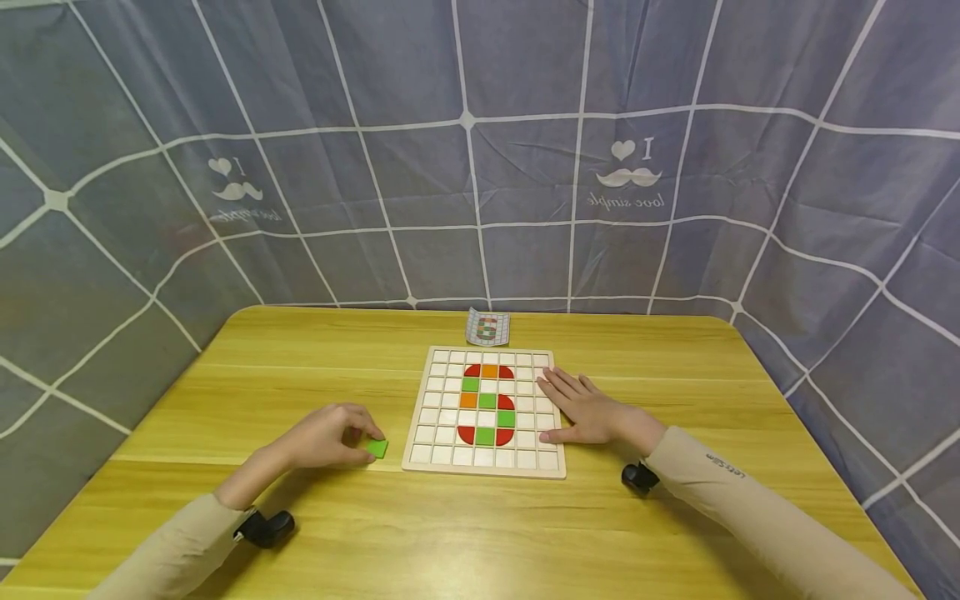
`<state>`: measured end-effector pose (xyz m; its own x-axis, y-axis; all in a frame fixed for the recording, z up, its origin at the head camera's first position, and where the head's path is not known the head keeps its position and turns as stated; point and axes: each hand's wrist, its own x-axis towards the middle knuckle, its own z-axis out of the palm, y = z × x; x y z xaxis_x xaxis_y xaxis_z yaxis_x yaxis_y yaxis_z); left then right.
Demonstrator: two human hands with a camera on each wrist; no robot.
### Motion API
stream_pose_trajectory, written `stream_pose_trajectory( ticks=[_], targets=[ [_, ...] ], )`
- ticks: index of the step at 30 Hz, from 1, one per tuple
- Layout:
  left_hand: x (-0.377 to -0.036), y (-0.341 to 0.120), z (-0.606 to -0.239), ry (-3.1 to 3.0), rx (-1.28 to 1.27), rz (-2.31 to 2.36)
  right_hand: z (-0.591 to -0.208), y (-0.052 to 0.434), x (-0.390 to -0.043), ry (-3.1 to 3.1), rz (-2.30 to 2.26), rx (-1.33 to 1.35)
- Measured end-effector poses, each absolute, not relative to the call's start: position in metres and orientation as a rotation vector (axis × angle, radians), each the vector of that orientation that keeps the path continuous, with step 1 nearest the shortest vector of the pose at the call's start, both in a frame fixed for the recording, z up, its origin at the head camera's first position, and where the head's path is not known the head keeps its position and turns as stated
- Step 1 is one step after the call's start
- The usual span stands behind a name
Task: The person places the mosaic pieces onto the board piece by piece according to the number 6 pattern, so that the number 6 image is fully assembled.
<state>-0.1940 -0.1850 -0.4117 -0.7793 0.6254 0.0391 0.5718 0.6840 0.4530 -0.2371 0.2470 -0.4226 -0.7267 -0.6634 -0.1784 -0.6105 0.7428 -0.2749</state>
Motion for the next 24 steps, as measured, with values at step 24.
stream_pose_trajectory(
  ticks=[24],
  targets=[
    [-0.197,-0.169,-0.407,2.855,1.018,0.659,-0.432,0.25,-0.241,2.677,-0.291,-0.991]
  ],
)
